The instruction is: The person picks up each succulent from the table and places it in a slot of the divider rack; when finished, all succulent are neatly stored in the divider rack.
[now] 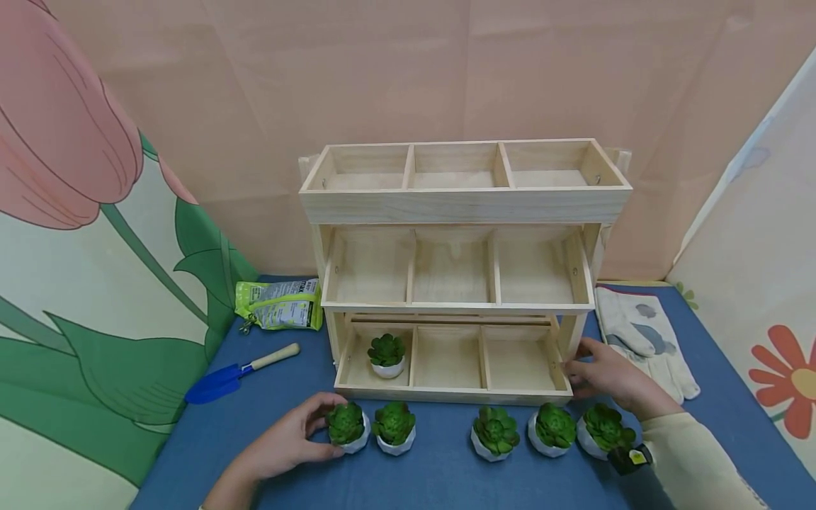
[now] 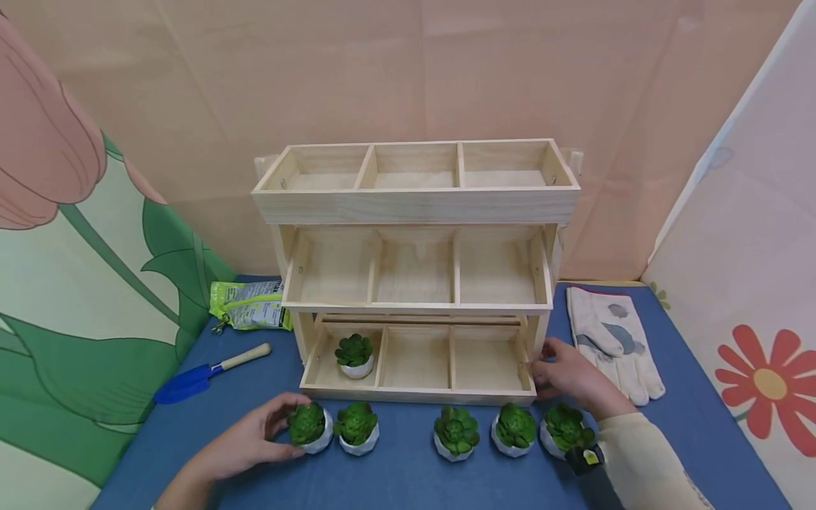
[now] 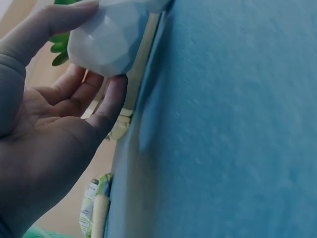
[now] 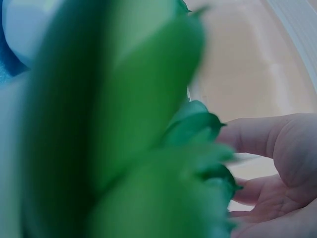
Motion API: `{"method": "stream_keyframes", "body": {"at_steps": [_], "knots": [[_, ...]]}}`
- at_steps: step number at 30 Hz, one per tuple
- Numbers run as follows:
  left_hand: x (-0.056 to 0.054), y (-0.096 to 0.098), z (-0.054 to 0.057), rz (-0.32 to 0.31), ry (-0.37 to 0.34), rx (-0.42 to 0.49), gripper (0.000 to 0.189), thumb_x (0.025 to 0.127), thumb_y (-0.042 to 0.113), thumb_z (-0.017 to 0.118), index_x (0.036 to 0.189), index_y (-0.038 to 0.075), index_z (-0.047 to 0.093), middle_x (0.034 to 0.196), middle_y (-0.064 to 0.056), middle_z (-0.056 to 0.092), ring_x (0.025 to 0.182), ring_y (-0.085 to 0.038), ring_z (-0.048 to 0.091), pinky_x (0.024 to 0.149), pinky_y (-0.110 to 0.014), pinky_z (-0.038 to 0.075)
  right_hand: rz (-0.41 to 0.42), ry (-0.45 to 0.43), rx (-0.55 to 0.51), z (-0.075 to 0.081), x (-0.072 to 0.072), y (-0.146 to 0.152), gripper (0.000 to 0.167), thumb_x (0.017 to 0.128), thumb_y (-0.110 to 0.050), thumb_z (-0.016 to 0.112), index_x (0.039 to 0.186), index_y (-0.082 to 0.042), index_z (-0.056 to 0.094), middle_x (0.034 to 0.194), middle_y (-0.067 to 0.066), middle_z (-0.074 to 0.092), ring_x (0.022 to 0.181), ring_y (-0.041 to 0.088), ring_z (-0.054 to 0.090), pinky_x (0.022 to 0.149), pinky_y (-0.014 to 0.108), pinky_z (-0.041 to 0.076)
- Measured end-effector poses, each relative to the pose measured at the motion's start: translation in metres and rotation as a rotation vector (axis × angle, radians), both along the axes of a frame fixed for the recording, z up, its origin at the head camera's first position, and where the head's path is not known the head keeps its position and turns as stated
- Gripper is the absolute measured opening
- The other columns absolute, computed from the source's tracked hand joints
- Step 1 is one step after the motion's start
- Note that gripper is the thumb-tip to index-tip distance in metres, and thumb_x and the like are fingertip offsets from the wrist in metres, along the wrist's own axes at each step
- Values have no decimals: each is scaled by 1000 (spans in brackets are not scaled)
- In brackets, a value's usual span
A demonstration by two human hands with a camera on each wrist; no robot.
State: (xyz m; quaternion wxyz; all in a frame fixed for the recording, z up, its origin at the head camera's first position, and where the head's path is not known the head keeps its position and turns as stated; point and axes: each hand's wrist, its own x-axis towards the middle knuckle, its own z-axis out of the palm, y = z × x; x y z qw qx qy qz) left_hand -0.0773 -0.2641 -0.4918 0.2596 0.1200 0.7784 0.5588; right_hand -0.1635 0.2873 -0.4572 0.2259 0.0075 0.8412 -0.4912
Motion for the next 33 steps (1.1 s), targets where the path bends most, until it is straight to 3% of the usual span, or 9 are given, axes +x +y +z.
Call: {"method": "stream_keyframes", "body": {"at_steps": [6,15,19,25,33], "knots": [[0,4,9,29,12,-3,72,90,15,85,149,2,46,154,-24,47,131,-23,60,102,-15,52,-4,-3,-1,-1,0,1,70,108,-15,58,162,13,22,147,42,45,101,31,77,81,51,68],[-1,8,26,38,73,0,71,89,14,85,148,2,48,152,-24,49,126,-14,63,103,-15,51,-4,-3,-5,0,0,0,71,109,-15,58,163,12,22,147,41,45,102,32,77,81,52,68],[-2,12,33,39,103,10,70,90,14,85,148,2,47,151,-24,50,127,-18,63,103,-16,51,-6,-3,-5,0,0,0,70,108,-15,58,162,12,22,146,41,46,101,32,77,81,52,68],[-6,21,42,98,98,-18,73,91,19,85,151,4,46,152,-23,51,134,-33,60,102,-17,53,-6,-7,-3,1,0,-1,70,108,-15,58,162,12,22,146,41,46,101,32,77,81,52,68],[-15,38,48,156,148,-43,74,90,21,87,151,7,47,150,-20,55,132,-30,59,107,-22,53,-11,-14,0,1,-1,-1,71,108,-15,58,162,12,22,146,41,45,102,32,77,82,52,68]]}}
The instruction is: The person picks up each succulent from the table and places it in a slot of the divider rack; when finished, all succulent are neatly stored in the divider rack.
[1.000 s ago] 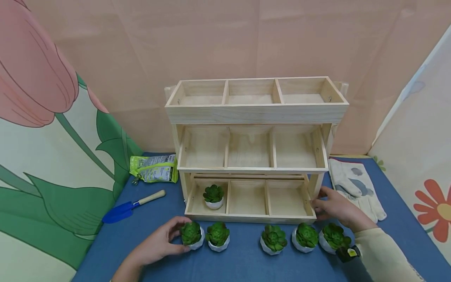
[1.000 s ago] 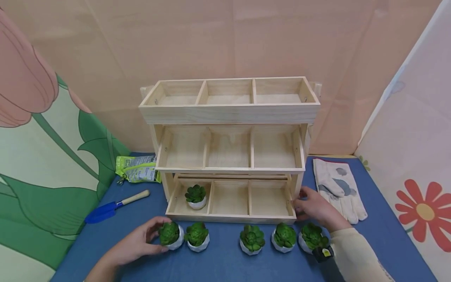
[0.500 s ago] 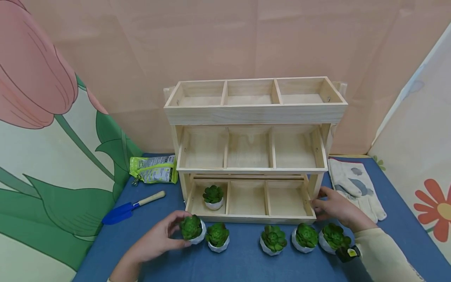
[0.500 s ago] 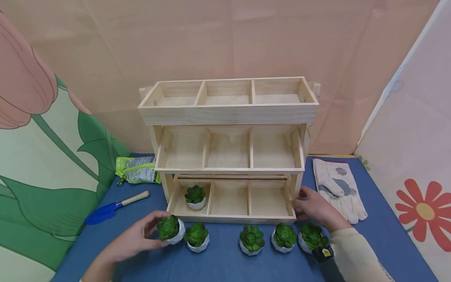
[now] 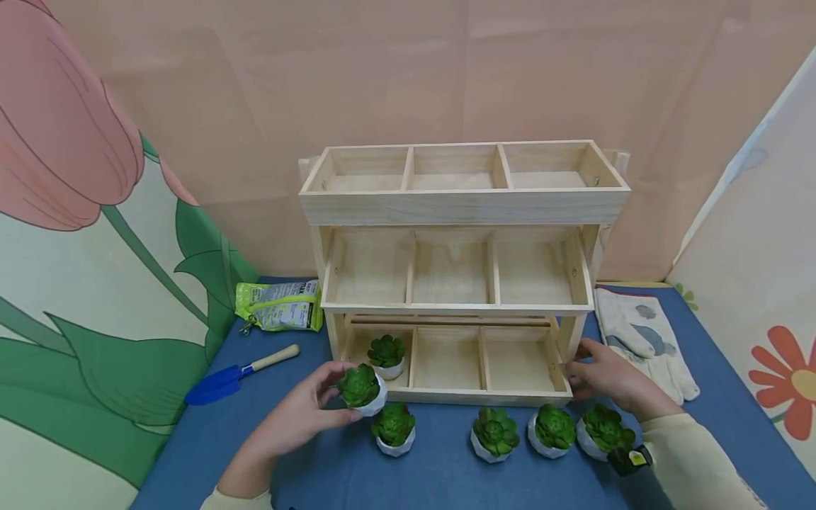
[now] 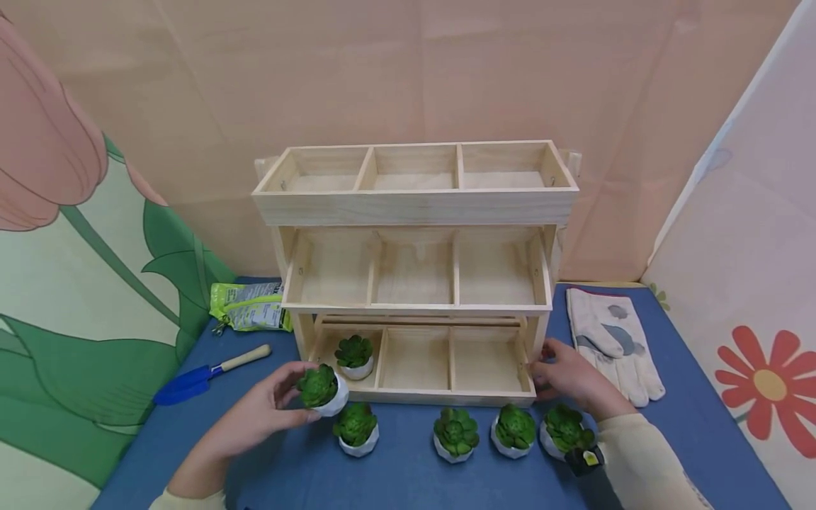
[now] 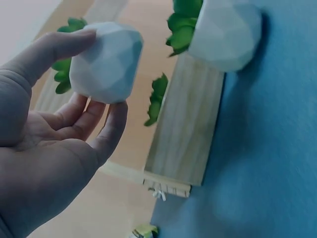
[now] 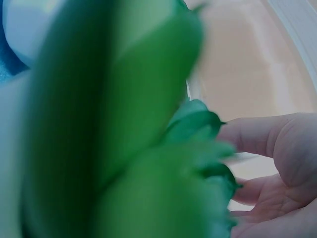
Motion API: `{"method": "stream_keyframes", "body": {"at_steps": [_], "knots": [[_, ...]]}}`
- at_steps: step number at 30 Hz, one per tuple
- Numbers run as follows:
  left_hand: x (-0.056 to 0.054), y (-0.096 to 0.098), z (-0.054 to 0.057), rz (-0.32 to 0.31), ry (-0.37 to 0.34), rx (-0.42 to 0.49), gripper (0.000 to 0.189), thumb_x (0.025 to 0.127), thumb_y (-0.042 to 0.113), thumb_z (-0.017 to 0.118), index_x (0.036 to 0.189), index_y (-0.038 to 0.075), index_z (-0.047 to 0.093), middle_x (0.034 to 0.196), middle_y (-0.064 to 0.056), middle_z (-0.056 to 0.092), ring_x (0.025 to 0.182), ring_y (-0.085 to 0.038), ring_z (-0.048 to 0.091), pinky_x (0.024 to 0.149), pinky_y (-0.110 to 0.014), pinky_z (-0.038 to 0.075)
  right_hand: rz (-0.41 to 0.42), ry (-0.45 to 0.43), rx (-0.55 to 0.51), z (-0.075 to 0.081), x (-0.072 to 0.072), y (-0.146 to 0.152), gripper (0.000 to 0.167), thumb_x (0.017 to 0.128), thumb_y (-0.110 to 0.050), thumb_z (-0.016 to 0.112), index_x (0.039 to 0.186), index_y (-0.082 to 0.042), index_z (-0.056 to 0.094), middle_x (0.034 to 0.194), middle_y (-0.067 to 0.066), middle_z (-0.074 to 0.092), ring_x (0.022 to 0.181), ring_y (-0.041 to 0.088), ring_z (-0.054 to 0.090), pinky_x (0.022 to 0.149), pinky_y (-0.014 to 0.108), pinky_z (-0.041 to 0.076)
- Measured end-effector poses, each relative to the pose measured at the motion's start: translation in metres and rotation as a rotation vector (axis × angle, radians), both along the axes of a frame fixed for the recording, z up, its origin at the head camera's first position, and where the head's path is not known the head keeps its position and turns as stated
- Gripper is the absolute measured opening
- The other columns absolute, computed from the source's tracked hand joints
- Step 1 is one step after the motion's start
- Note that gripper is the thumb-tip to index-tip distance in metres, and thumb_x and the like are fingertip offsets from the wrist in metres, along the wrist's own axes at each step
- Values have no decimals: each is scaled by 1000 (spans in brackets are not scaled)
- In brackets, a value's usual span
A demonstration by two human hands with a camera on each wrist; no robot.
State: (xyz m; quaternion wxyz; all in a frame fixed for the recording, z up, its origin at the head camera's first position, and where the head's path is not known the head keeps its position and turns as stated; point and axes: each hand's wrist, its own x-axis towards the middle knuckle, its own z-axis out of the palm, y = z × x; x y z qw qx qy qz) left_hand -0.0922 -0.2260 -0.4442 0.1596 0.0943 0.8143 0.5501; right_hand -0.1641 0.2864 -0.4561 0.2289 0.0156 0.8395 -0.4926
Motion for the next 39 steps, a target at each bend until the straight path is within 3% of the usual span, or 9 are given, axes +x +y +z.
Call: {"method": "stream_keyframes", "body": {"at_steps": [10,18,21,27,33,39], "knots": [[-12,18,7,-34,5,61,73,92,18,84,152,4,46,153,-21,52,139,-36,59,115,-45,52,4,10,3,-2,1,1,72,108,-16,58,163,12,21,146,41,46,100,31,77,81,52,68],[-27,33,13,-92,6,109,70,93,15,83,151,3,46,152,-22,54,141,-37,59,118,-56,49,4,15,-3,-2,0,1,73,108,-16,59,163,12,21,147,42,45,101,33,77,81,52,68],[-33,39,14,-120,7,115,70,92,15,83,151,3,46,150,-21,55,138,-35,61,115,-51,52,5,15,-7,-2,0,1,73,107,-16,59,163,12,21,148,42,44,101,33,77,81,52,68],[-45,51,16,-153,-26,133,72,91,12,83,152,4,45,150,-21,55,133,-32,62,101,-28,56,3,13,-13,-2,-1,2,72,108,-15,58,163,12,20,148,42,44,100,31,77,81,52,68],[-58,62,19,-191,-26,111,71,91,14,84,152,6,48,147,-19,59,130,-32,64,100,-31,58,6,9,-18,-3,-1,1,72,108,-15,58,163,12,21,149,42,43,101,32,77,81,52,68],[-73,77,25,-272,-20,57,72,93,14,82,155,4,47,148,-18,60,141,-38,61,108,-43,60,-3,1,-10,-2,0,1,71,108,-15,57,163,12,21,147,42,44,100,31,77,82,52,68]]}}
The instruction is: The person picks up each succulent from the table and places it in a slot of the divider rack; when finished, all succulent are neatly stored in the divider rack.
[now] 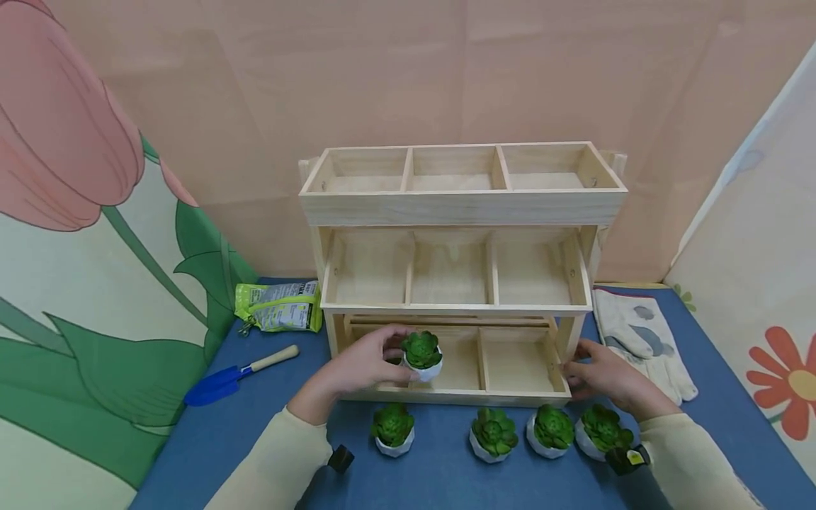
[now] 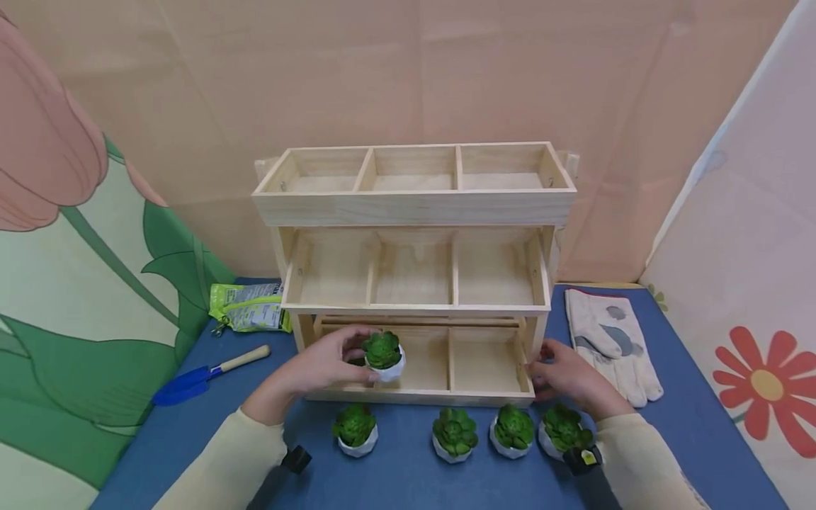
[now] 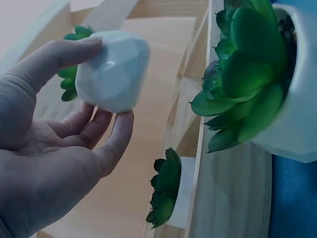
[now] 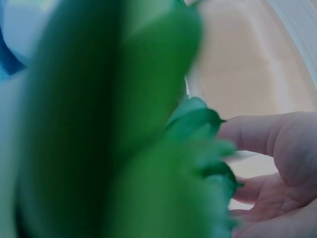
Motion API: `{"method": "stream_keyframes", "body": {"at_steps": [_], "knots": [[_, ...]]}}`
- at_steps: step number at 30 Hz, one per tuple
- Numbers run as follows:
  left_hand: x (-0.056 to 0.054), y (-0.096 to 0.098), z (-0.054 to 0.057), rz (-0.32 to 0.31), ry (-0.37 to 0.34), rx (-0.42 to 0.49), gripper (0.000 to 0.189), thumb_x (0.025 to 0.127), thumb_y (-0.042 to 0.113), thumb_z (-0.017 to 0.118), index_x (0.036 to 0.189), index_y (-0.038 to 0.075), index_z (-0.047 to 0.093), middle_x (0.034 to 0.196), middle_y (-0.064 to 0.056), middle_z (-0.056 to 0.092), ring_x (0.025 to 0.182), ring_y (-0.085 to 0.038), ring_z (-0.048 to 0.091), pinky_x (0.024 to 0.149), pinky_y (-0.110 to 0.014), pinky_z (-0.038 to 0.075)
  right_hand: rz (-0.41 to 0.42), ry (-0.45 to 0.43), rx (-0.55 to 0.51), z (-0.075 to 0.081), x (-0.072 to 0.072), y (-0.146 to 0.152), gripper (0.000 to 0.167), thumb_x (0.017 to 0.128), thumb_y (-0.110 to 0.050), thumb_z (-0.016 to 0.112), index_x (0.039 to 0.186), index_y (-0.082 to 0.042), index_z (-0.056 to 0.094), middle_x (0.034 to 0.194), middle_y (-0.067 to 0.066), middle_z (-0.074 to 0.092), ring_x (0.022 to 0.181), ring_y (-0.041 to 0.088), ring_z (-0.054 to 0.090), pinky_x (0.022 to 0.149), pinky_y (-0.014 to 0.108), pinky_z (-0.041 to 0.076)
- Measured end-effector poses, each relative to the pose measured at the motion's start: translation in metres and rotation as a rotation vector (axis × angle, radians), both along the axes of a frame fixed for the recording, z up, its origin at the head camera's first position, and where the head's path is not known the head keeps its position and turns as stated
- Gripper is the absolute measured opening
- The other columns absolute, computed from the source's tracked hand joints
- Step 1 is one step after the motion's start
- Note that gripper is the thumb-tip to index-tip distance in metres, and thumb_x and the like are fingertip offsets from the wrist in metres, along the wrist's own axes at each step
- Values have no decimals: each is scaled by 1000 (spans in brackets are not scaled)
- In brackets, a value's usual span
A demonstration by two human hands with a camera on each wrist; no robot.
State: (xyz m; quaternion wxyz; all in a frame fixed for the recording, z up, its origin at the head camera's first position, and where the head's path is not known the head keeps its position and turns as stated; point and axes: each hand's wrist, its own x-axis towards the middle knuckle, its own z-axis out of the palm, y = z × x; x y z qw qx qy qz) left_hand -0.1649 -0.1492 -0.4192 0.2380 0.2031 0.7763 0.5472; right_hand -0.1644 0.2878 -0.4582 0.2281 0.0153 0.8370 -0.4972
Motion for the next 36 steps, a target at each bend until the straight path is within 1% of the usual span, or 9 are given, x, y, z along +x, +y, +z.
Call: {"method": "stream_keyframes", "body": {"at_steps": [3,8,12,15,19,25,29,32,36], "knots": [[-7,7,1,-17,13,-35,73,92,14,83,155,4,47,147,-17,63,141,-38,61,110,-46,58,-3,-3,3,0,0,0,71,108,-15,57,162,13,21,147,42,44,100,30,77,82,52,68],[-19,20,0,-40,12,-73,73,91,15,83,154,3,48,144,-17,63,135,-33,64,105,-41,60,-2,-2,2,0,0,0,70,109,-16,57,162,13,21,147,42,43,101,31,76,82,52,68],[-27,33,0,-28,6,-130,74,89,18,84,153,5,50,143,-14,63,131,-29,63,106,-41,58,0,0,0,0,0,1,70,109,-16,57,162,14,21,146,42,44,101,32,77,82,52,68],[-31,41,-1,-11,4,-168,75,87,18,86,153,5,51,143,-12,62,131,-30,61,108,-42,56,5,-2,-6,0,0,2,71,109,-16,57,162,14,20,146,42,44,101,32,77,82,52,68],[-37,49,-6,-6,3,-212,75,86,16,85,152,6,52,146,-12,60,131,-30,60,111,-44,54,7,-10,-11,0,-1,2,71,109,-16,57,162,14,20,147,42,43,102,32,77,82,52,68],[-43,57,-9,-27,24,-313,78,85,19,87,153,5,51,145,-13,62,133,-29,60,116,-47,51,5,-12,-4,0,-1,2,72,109,-17,58,162,14,20,147,42,43,102,31,77,82,51,68],[-45,62,-13,-38,27,-357,80,85,20,87,154,6,51,144,-14,63,134,-30,59,117,-48,50,6,-14,-11,-1,-2,2,73,109,-17,58,163,13,19,147,42,43,102,31,77,82,52,68],[-46,64,-16,-40,15,-375,80,84,21,88,155,8,51,143,-12,63,132,-28,59,116,-48,50,9,-15,-13,-2,-2,2,73,109,-17,58,163,13,19,148,42,43,102,32,77,82,52,68],[-46,67,-19,-47,25,-407,79,85,22,89,154,10,52,138,-10,65,125,-25,61,109,-46,53,10,-16,-4,-2,-2,2,73,109,-18,58,163,13,19,148,42,43,101,31,77,82,52,68]]}}
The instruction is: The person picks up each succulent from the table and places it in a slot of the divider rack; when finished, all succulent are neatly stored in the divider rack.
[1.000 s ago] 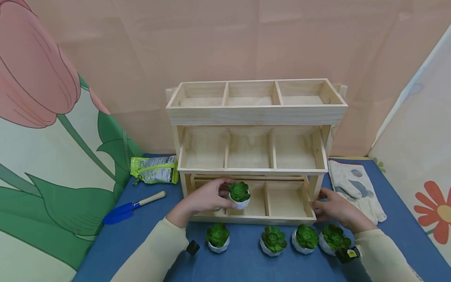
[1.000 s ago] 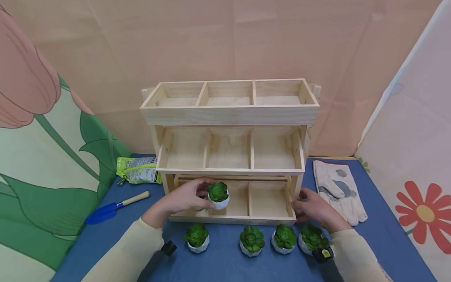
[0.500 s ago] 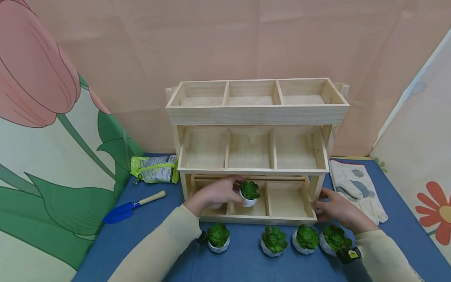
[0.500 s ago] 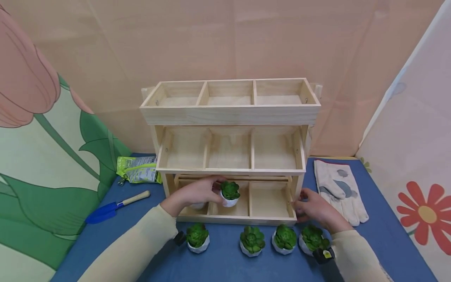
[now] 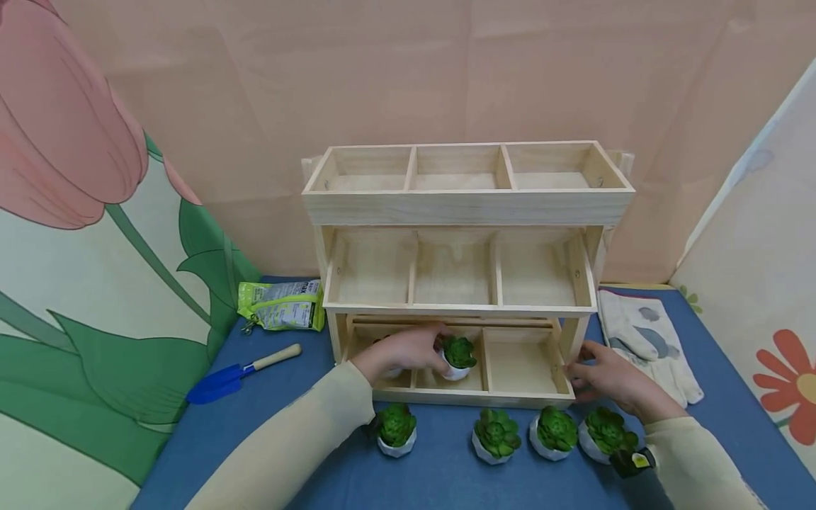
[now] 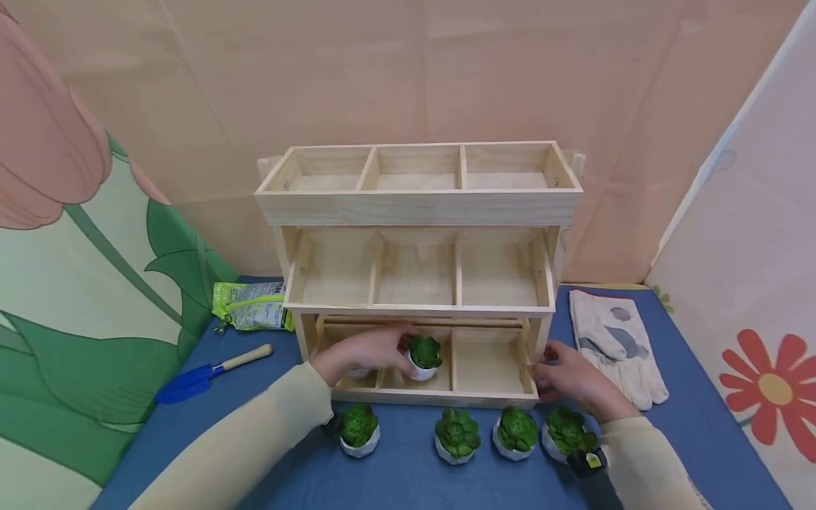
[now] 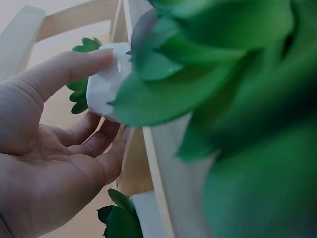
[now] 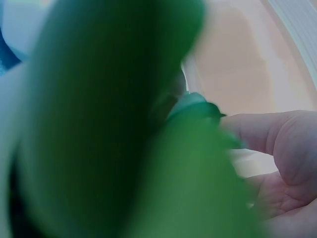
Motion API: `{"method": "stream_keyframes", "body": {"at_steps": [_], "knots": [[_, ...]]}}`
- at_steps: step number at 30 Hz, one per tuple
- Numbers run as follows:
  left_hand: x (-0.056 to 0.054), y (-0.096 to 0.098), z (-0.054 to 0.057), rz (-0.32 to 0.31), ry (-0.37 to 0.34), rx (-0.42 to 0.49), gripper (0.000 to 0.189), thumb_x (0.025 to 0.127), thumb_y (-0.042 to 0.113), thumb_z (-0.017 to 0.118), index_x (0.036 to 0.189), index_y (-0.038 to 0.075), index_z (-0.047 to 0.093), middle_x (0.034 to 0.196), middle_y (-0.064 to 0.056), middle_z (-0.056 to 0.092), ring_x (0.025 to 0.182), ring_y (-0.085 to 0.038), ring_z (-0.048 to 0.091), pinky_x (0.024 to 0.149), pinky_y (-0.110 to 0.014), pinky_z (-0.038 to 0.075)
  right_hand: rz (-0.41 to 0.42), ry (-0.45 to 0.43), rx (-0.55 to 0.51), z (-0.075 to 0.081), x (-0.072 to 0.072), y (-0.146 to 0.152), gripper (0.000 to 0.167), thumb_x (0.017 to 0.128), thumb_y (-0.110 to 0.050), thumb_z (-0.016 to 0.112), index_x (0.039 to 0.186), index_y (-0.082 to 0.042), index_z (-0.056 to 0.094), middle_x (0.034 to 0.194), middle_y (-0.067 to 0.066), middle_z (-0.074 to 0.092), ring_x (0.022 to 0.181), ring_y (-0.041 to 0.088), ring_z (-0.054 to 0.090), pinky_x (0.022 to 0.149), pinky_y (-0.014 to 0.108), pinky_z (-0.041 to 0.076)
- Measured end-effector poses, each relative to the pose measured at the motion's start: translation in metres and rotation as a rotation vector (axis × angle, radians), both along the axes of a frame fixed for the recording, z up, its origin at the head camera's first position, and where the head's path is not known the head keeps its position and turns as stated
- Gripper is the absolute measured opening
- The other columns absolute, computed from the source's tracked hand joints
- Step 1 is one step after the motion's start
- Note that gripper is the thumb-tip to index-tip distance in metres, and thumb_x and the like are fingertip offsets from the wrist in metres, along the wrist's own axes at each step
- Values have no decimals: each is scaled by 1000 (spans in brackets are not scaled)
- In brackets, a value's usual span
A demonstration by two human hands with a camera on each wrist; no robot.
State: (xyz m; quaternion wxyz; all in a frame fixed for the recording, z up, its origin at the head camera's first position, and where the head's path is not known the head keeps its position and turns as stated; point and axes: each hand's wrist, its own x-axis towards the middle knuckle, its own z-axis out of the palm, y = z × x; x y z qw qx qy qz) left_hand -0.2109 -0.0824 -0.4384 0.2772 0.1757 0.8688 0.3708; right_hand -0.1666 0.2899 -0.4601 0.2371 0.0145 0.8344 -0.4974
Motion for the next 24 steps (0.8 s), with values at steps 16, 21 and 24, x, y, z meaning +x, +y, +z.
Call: {"method": "stream_keyframes", "body": {"at_steps": [16,21,24], "knots": [[-5,8,-5,-31,26,-86,78,87,23,88,155,11,52,160,-12,53,141,-29,56,119,-49,48,4,-12,0,-2,-3,1,72,110,-17,55,163,15,17,149,44,41,106,36,77,83,51,68],[-5,9,-6,-37,30,-88,78,87,22,88,155,11,52,160,-12,53,141,-29,56,119,-49,48,8,-11,-2,-2,-2,2,73,110,-18,55,163,14,17,149,44,40,106,36,77,83,52,68],[-3,9,-7,-42,35,-91,80,86,23,88,156,12,52,161,-11,52,142,-29,55,118,-48,48,3,-12,-7,-1,0,1,73,110,-18,57,163,13,18,149,43,41,104,34,77,83,51,68]]}}
